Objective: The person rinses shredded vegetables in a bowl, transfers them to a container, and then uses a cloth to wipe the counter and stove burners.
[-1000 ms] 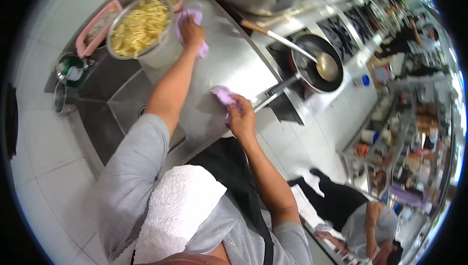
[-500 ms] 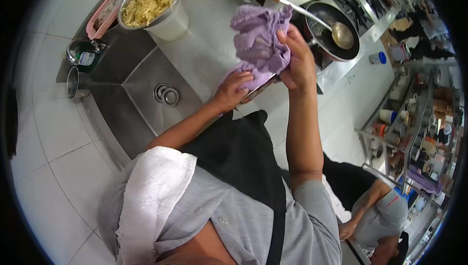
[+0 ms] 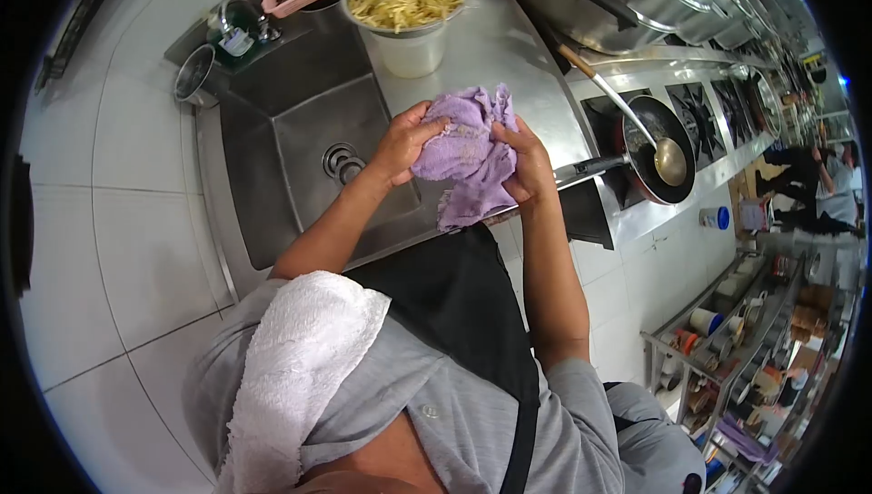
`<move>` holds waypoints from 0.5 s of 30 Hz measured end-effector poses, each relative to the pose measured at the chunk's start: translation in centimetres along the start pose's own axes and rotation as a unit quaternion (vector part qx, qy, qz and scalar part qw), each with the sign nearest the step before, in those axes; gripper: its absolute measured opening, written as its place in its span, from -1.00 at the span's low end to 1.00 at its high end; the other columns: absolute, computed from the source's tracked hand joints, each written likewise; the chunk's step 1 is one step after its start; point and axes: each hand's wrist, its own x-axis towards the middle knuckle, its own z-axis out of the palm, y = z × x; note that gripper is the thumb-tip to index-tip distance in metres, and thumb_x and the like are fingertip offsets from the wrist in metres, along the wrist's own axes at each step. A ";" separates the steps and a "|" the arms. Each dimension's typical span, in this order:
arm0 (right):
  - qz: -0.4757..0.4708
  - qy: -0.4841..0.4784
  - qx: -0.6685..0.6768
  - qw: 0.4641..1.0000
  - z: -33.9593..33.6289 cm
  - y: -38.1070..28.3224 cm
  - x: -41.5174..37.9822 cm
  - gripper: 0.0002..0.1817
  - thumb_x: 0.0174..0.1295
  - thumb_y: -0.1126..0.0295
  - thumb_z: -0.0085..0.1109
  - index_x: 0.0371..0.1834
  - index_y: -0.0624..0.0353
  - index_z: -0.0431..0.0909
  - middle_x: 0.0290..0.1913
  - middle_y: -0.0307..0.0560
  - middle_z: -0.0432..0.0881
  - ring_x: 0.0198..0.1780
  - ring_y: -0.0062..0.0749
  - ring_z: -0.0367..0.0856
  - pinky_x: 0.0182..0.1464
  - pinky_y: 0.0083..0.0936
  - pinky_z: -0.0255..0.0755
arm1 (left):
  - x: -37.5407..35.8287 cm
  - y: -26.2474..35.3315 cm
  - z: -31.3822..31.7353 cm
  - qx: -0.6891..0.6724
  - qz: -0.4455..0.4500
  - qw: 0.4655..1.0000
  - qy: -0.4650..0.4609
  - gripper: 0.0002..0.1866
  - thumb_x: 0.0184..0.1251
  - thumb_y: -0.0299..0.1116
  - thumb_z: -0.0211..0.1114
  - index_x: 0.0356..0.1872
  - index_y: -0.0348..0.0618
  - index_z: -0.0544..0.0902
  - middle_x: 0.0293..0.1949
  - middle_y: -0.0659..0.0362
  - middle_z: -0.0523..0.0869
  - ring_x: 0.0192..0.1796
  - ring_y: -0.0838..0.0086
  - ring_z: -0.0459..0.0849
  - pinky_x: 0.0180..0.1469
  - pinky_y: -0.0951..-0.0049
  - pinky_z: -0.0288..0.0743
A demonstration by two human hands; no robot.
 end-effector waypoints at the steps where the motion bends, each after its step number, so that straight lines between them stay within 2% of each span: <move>1: 0.002 -0.005 0.018 1.000 0.3 0.1 0.2 -0.60 0.28 0.42 0.03 0.19 0.22 0.35 0.02 -0.03 0.57 0.05 -0.25 0.57 0.12 -0.26 0.48 | -0.3 0.3 -0.4 -0.023 0.002 1.000 0.017 -0.75 0.37 -0.45 0.14 0.02 -0.25 0.49 -0.13 0.16 0.64 -0.10 0.48 0.65 0.00 0.40 0.57; 6: 0.037 -0.025 0.036 0.998 0.2 1.6 0.8 -0.59 0.34 0.35 -0.02 0.24 0.20 0.33 0.13 -0.01 0.53 0.15 -0.21 0.51 0.20 -0.21 0.42 | -1.7 0.7 -4.1 -0.033 0.002 0.997 0.066 -0.78 0.36 -0.45 0.13 0.00 -0.20 0.50 -0.11 0.15 0.65 -0.10 0.44 0.66 -0.01 0.34 0.59; 7: 0.055 -0.004 0.032 0.998 0.1 2.4 1.1 -0.57 0.37 0.31 -0.04 0.26 0.19 0.33 0.17 0.01 0.50 0.17 -0.20 0.50 0.22 -0.19 0.40 | -2.1 0.4 -4.6 -0.043 0.001 0.996 0.076 -0.77 0.35 -0.46 0.14 0.00 -0.19 0.49 -0.12 0.16 0.64 -0.10 0.44 0.66 -0.01 0.34 0.59; 9: 0.074 -0.029 0.077 0.994 1.2 4.3 1.4 -0.56 0.38 0.31 -0.06 0.30 0.18 0.30 0.22 0.02 0.47 0.23 -0.18 0.45 0.28 -0.15 0.32 | -3.1 0.8 -6.2 -0.064 0.013 0.993 0.095 -0.77 0.33 -0.45 0.17 -0.01 -0.16 0.50 -0.14 0.19 0.64 -0.07 0.44 0.64 0.00 0.34 0.57; 10: 0.089 -0.051 0.108 0.989 1.0 5.6 2.1 -0.55 0.39 0.29 -0.07 0.30 0.20 0.29 0.23 0.03 0.46 0.25 -0.16 0.43 0.32 -0.15 0.27 | -3.0 -0.2 -8.4 -0.036 -0.001 0.995 0.091 -0.65 0.34 -0.50 0.13 0.14 -0.16 0.48 0.00 0.19 0.63 0.05 0.49 0.59 0.14 0.37 0.47; 12: 0.108 -0.030 0.121 0.986 2.7 7.0 2.3 -0.56 0.35 0.33 -0.01 0.27 0.20 0.30 0.17 0.01 0.50 0.18 -0.20 0.49 0.21 -0.17 0.41 | -3.8 0.8 -9.7 0.181 -0.071 0.976 0.098 -0.63 0.32 -0.52 0.12 0.16 -0.21 0.47 0.02 0.17 0.62 0.09 0.47 0.56 0.15 0.41 0.43; 14: 0.160 -0.048 0.139 0.976 0.6 9.9 4.6 -0.61 0.36 0.33 -0.02 0.22 0.22 0.34 0.14 0.01 0.52 0.15 -0.18 0.51 0.22 -0.14 0.39 | -3.3 1.2 -12.9 0.435 -0.036 0.892 0.121 -0.61 0.34 -0.48 0.08 0.19 -0.26 0.44 0.06 0.11 0.61 0.14 0.41 0.53 0.16 0.45 0.39; 15: 0.182 -0.049 0.088 0.978 1.3 10.2 4.9 -0.64 0.37 0.32 -0.02 0.18 0.22 0.37 0.12 0.01 0.53 0.14 -0.18 0.51 0.24 -0.13 0.36 | -4.1 4.7 -11.4 0.407 -0.060 0.889 0.202 -0.59 0.35 -0.42 0.09 0.21 -0.29 0.42 0.13 0.00 0.57 0.16 0.35 0.53 0.18 0.44 0.36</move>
